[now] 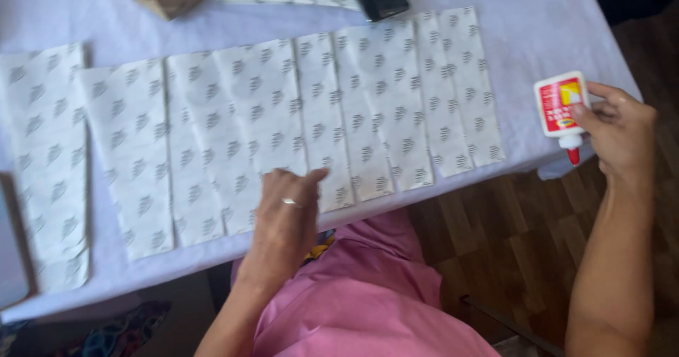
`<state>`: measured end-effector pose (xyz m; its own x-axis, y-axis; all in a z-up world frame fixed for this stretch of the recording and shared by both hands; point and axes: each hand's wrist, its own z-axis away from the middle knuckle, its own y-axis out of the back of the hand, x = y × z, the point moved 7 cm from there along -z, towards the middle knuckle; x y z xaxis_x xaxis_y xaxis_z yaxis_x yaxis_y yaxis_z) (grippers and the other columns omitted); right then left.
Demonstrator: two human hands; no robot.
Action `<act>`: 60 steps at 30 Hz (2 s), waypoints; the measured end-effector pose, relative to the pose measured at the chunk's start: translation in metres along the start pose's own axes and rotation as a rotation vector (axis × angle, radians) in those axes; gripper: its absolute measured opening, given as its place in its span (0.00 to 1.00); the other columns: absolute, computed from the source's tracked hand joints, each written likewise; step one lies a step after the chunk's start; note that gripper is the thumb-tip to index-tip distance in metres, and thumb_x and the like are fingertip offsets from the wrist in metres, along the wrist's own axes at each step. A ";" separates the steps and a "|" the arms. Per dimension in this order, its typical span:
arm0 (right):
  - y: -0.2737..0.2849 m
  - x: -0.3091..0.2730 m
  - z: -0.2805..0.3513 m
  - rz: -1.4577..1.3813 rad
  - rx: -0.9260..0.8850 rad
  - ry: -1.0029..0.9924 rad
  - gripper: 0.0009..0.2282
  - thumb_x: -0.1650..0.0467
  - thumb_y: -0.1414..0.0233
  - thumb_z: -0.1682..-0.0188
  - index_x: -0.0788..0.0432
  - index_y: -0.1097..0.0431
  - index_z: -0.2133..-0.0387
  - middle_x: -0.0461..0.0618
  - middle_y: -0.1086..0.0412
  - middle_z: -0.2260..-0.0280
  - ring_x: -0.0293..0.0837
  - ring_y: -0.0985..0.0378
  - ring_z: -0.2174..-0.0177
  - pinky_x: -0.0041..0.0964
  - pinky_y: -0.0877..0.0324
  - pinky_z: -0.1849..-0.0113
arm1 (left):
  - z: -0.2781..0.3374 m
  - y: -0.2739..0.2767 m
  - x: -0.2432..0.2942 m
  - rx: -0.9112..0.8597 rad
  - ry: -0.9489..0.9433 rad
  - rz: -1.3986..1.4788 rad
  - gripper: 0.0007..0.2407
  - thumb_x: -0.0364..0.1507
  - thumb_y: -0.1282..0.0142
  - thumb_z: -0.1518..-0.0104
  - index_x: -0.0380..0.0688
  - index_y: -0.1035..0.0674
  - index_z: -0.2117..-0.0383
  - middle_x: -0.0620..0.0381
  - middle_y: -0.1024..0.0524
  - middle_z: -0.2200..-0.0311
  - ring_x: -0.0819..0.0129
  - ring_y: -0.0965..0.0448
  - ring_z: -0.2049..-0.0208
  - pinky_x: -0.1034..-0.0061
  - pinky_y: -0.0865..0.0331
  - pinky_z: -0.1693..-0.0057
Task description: The person is organizing, laying out, and applying glue to printed paper strips on a table for assembly.
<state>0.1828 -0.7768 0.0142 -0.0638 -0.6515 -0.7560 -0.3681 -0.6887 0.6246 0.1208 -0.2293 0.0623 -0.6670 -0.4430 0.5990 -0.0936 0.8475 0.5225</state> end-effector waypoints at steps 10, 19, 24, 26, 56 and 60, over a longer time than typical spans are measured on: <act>-0.015 -0.104 0.050 0.427 0.133 0.627 0.09 0.75 0.41 0.36 0.74 0.20 0.50 0.67 0.30 0.48 0.61 0.25 0.51 0.55 0.25 0.55 | -0.064 -0.185 0.074 -0.102 -0.236 0.006 0.09 0.25 0.35 0.41 0.37 0.25 0.64 0.49 0.31 0.68 0.51 0.31 0.64 0.62 0.37 0.56; -0.069 -0.117 0.098 0.063 -0.130 0.641 0.12 0.77 0.40 0.53 0.62 0.22 0.56 0.58 0.26 0.48 0.56 0.23 0.47 0.49 0.33 0.40 | -0.070 -0.229 0.094 -0.080 -0.234 -0.072 0.06 0.16 0.52 0.42 0.27 0.23 0.62 0.35 0.26 0.56 0.44 0.19 0.49 0.55 0.32 0.37; -0.063 -0.113 0.093 0.008 -0.121 0.663 0.07 0.78 0.41 0.51 0.67 0.22 0.61 0.60 0.24 0.53 0.55 0.21 0.51 0.49 0.31 0.42 | -0.064 -0.254 0.085 -0.163 -0.201 -0.114 0.06 0.16 0.49 0.43 0.25 0.22 0.63 0.38 0.24 0.65 0.43 0.24 0.43 0.55 0.33 0.36; -0.062 -0.113 0.093 0.002 -0.109 0.665 0.06 0.78 0.41 0.51 0.67 0.22 0.62 0.60 0.23 0.53 0.55 0.20 0.52 0.48 0.31 0.42 | -0.063 -0.257 0.084 -0.156 -0.202 -0.108 0.05 0.16 0.48 0.43 0.25 0.22 0.63 0.38 0.24 0.65 0.44 0.25 0.42 0.57 0.32 0.37; -0.061 -0.094 0.075 -0.089 -0.080 0.390 0.07 0.78 0.32 0.57 0.65 0.24 0.72 0.59 0.23 0.60 0.59 0.20 0.52 0.52 0.27 0.48 | -0.057 -0.308 0.043 -0.305 0.151 -0.037 0.06 0.22 0.46 0.48 0.29 0.19 0.71 0.49 0.27 0.63 0.55 0.32 0.41 0.57 0.33 0.41; -0.063 -0.097 0.075 -0.126 -0.050 0.408 0.11 0.78 0.32 0.57 0.67 0.23 0.63 0.60 0.24 0.61 0.57 0.20 0.55 0.53 0.28 0.48 | -0.070 -0.294 0.047 -0.303 0.172 -0.008 0.02 0.18 0.42 0.48 0.30 0.19 0.71 0.47 0.27 0.66 0.54 0.28 0.46 0.53 0.31 0.41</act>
<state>0.1424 -0.6466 0.0334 0.3552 -0.6265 -0.6938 -0.3033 -0.7793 0.5484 0.1686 -0.5192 -0.0209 -0.5305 -0.5141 0.6740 0.1424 0.7298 0.6686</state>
